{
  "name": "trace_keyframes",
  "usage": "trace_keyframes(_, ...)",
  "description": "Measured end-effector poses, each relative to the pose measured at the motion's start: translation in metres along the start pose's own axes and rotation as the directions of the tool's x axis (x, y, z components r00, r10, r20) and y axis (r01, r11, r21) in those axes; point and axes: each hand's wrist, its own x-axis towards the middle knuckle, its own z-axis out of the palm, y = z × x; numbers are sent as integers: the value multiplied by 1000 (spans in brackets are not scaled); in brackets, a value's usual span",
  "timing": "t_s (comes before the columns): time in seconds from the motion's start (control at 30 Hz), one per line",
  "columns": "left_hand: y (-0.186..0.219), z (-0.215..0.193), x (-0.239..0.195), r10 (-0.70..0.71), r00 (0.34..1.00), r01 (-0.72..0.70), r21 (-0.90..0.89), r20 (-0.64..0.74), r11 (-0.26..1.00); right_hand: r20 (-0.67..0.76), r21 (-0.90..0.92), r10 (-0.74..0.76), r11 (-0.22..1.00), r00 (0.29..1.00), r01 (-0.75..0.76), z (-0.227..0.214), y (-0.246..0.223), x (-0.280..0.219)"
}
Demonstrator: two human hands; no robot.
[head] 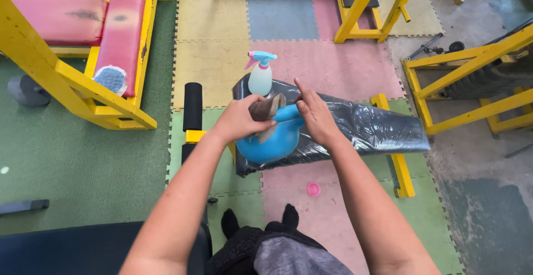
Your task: The person picks up a blue kettlebell, sprays it with a cleaning solution, and wipes it thoroughly with a cloth. They then place it back and repeat the process with a second blue kettlebell.
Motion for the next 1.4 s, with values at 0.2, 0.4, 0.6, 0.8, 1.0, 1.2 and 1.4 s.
trace_keyframes(0.2,-44,47,-19,297,764,-268,137,-572,953,-58,-44,-1,999,998,-2,12,-5,-3)
trace_keyframes(0.4,-80,107,-25,393,479,-244,311,-785,919,-118,-143,19,989,993,-36,17,-6,-5)
trace_keyframes(0.6,-114,164,-13,432,426,-122,422,-795,898,-106,-182,30,982,994,-50,17,-11,-6)
trace_keyframes(0.8,-111,191,-18,322,475,12,372,-819,928,-78,-170,26,985,997,-39,12,-11,-5)
trace_keyframes(1.0,-90,209,-32,275,525,163,412,-805,896,12,-113,17,993,1000,-16,-7,-7,-8)
trace_keyframes(1.2,-65,220,-41,357,580,256,580,-732,773,134,-107,-56,992,989,71,-16,2,-2)
trace_keyframes(1.4,-56,239,-21,332,720,285,696,-609,659,138,-124,-100,985,985,117,-13,13,-3)
